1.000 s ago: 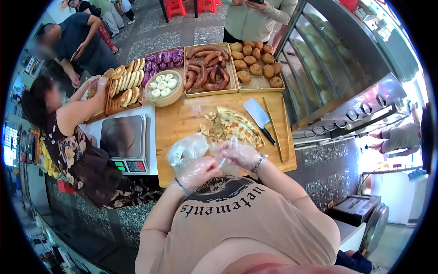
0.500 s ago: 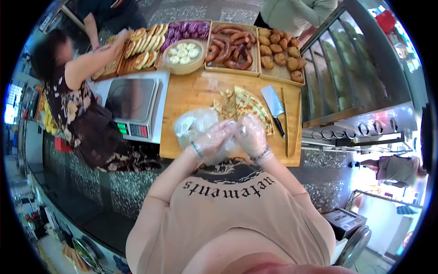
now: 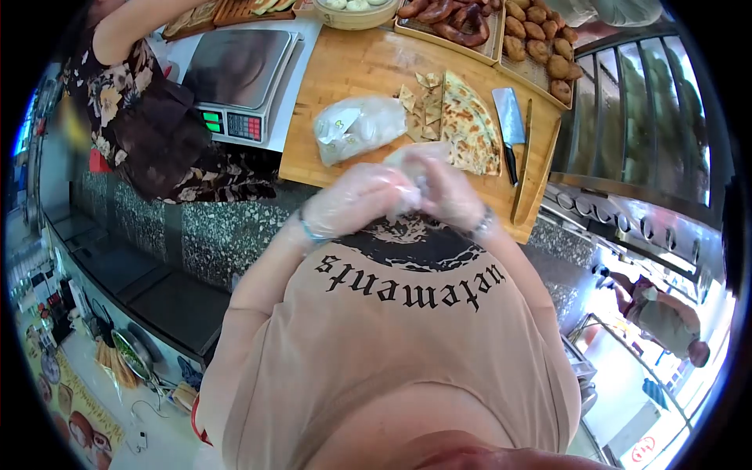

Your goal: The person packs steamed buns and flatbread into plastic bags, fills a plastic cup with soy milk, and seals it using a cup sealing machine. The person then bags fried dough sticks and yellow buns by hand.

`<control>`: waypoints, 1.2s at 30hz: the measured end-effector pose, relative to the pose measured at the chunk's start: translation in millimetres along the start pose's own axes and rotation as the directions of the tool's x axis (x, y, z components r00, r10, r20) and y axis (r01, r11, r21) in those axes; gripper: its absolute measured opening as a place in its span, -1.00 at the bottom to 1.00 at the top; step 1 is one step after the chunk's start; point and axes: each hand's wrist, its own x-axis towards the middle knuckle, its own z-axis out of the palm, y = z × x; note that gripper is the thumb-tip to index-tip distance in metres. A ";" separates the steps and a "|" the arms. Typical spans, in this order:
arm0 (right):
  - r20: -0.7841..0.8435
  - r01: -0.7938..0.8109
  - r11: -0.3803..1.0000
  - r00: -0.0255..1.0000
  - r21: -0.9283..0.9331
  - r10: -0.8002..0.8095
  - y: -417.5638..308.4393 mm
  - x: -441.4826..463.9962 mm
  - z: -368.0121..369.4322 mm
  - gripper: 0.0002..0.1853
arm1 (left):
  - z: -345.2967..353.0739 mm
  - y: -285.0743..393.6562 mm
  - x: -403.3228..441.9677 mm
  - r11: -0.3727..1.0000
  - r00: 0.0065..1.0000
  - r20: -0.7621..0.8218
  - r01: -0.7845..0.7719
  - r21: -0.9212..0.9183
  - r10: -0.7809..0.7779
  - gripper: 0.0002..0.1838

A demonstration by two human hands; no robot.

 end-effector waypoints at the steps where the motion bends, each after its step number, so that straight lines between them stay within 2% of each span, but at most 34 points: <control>1: -0.086 0.190 0.979 0.979 0.071 -0.184 1.6 14.6 12.1 -0.86 | -8.8 -20.4 0.8 0.995 0.996 0.072 0.046 0.090 -0.052 -0.63; 2: -0.082 0.192 0.979 0.979 0.070 -0.186 0.5 18.9 19.8 -0.86 | -9.1 -28.6 -2.8 0.995 0.996 0.067 0.044 0.088 -0.050 -0.63; 3: -0.024 0.055 0.995 0.998 0.085 -0.053 0.6 24.8 22.7 -0.85 | -8.3 -32.6 -5.2 0.925 0.966 -0.189 -0.100 0.367 0.179 -0.45; 4: 0.016 -0.075 0.994 0.997 0.080 0.074 -0.4 36.0 22.8 -0.84 | -9.9 -37.6 -5.0 0.746 0.817 -0.339 -0.158 0.647 0.467 -0.26; 5: 0.103 -0.087 0.974 0.992 0.209 0.067 -9.9 44.2 23.8 -0.82 | -16.7 -61.2 -10.9 0.736 0.887 -0.317 -0.037 0.677 0.336 0.05; 6: 0.180 -0.105 0.943 0.982 0.317 0.049 -20.9 49.7 25.2 -0.81 | -22.7 -82.2 -6.1 0.637 0.913 -0.247 -0.018 0.771 0.324 0.06; 7: 0.025 0.171 0.942 0.982 0.288 -0.186 -26.3 62.4 27.7 -0.78 | -24.0 -56.2 7.6 0.773 0.932 -0.260 -0.033 0.633 0.252 -0.27; 8: -0.106 0.433 0.876 0.901 0.212 -0.420 -28.0 73.6 29.5 -0.74 | -29.0 -79.8 -3.7 0.852 0.845 -0.413 -0.091 0.516 0.341 -0.62; 9: -0.213 0.400 0.898 0.908 0.184 -0.361 -25.0 79.4 26.0 -0.72 | -32.5 -83.4 -10.0 0.997 0.847 -0.526 -0.050 0.060 0.074 -0.76; 10: -0.321 0.360 0.916 0.901 0.178 -0.292 -18.9 79.4 25.9 -0.71 | -42.3 -83.4 -27.1 0.873 0.680 -0.630 0.487 0.006 -0.375 -0.72; 11: -0.211 0.020 0.912 0.975 0.409 0.074 -2.9 78.2 29.2 -0.52 | -52.9 -111.1 -47.0 0.919 0.720 -0.647 0.387 0.072 -0.253 -0.68; 12: -0.246 0.031 0.921 0.967 0.389 0.072 11.7 83.4 32.8 -0.52 | -63.6 -144.7 -55.4 0.949 0.740 -0.659 0.288 0.130 -0.134 -0.64; 13: -0.247 -0.081 0.982 0.961 0.170 0.122 24.0 87.6 44.6 -0.40 | -68.8 -162.5 -57.5 0.949 0.756 -0.641 0.281 0.141 -0.128 -0.64; 14: -0.247 -0.198 0.979 0.952 -0.050 0.180 34.7 91.5 59.6 -0.28 | -70.9 -177.5 -61.5 0.983 0.681 -0.725 0.181 0.028 -0.105 -0.64; 15: -0.283 -0.192 0.955 0.951 -0.226 0.124 42.5 96.7 79.1 -0.10 | -69.4 -185.9 -68.1 0.994 0.583 -0.805 0.072 -0.082 -0.109 -0.64; 17: -0.481 -0.277 0.804 0.877 -0.526 -0.013 39.7 112.7 107.3 -0.32 | -63.9 -156.5 -64.4 0.982 0.431 -0.883 0.049 -0.180 -0.184 -0.61; 19: -0.119 -0.356 0.793 0.931 -0.494 0.344 43.7 142.9 87.5 -0.57 | -89.6 -189.1 -75.2 0.999 0.421 -0.907 0.053 -0.010 -0.031 -0.55; 20: -0.203 -0.326 0.822 0.944 -0.467 0.259 93.5 149.4 108.4 -0.76 | -79.7 -140.1 -62.8 0.949 0.384 -0.909 -0.191 -0.251 -0.163 -0.54; 21: -0.471 -0.221 0.955 0.876 -0.197 0.106 127.6 138.9 123.0 -0.82 | -88.0 -141.3 -65.6 0.965 0.303 -0.942 -0.171 -0.201 -0.142 -0.53; 22: -0.492 -0.194 0.963 0.830 0.190 0.264 137.4 136.9 115.9 -0.76 | -92.3 -139.5 -67.8 0.964 0.255 -0.963 -0.221 -0.147 -0.089 -0.57; 23: -0.510 -0.132 0.926 0.802 0.354 0.309 132.0 124.8 101.3 -0.80 | -92.6 -120.0 -67.1 0.935 0.283 -0.954 -0.301 -0.189 -0.101 -0.57; 24: -0.424 -0.237 0.827 0.767 0.510 0.481 143.2 117.0 94.3 -0.82 | -99.2 -115.8 -67.9 0.929 0.265 -0.961 -0.330 -0.170 -0.082 -0.55; 25: -0.395 -0.173 0.699 0.720 0.694 0.570 150.3 110.3 94.1 -0.84 | -104.0 -111.8 -65.3 0.918 0.252 -0.964 -0.356 -0.177 -0.089 -0.56; 26: -0.381 -0.186 0.691 0.720 0.699 0.580 149.1 99.6 94.8 -0.84 | -105.9 -110.0 -63.6 0.906 0.242 -0.966 -0.382 -0.185 -0.095 -0.57; 27: -0.361 -0.123 0.589 0.685 0.799 0.633 146.7 93.8 92.9 -0.85 | -109.8 -111.8 -61.3 0.905 0.240 -0.966 -0.385 -0.183 -0.093 -0.57; 28: -0.332 -0.051 0.476 0.652 0.878 0.682 140.2 89.7 88.4 -0.86 | -112.5 -113.7 -56.6 0.922 0.360 -0.933 -0.361 -0.141 -0.002 -0.60; 29: -0.303 -0.091 0.469 0.653 0.878 0.694 113.2 86.9 79.7 -0.84 | -113.6 -117.2 -53.2 0.936 0.476 -0.876 -0.337 -0.099 0.079 -0.62; 30: -0.303 -0.092 0.469 0.652 0.878 0.695 107.9 82.5 83.1 -0.84 | -114.6 -123.8 -45.2 0.941 0.585 -0.808 -0.306 -0.143 0.067 -0.64; 31: -0.317 -0.098 0.527 0.702 0.844 0.638 104.3 80.8 84.1 -0.84 | -114.9 -128.2 -33.6 0.945 0.684 -0.728 -0.271 -0.181 0.057 -0.65; 32: -0.334 -0.090 0.589 0.751 0.803 0.570 97.7 81.3 80.4 -0.83 | -115.2 -118.3 -18.3 0.995 0.800 -0.600 -0.054 -0.086 -0.009 -0.65; 33: -0.279 -0.213 0.655 0.778 0.725 0.563 89.3 76.3 72.5 -0.78 | -113.7 -105.8 -0.2 0.988 0.879 -0.466 0.141 0.057 -0.099 -0.66; 34: -0.293 -0.181 0.696 0.812 0.695 0.504 96.9 74.2 78.3 -0.74 | -107.3 -110.1 22.1 0.991 0.946 -0.302 0.131 0.026 -0.117 -0.66; 35: -0.313 -0.143 0.739 0.841 0.658 0.442 103.7 72.9 83.0 -0.69 | -111.7 -142.6 45.2 0.880 0.957 -0.226 0.259 0.397 -0.180 -0.68; 36: -0.292 -0.212 0.737 0.821 0.642 0.490 87.5 69.2 79.7 -0.65 | -114.6 -171.8 68.3 0.614 0.982 -0.117 0.184 0.767 -0.148 -0.70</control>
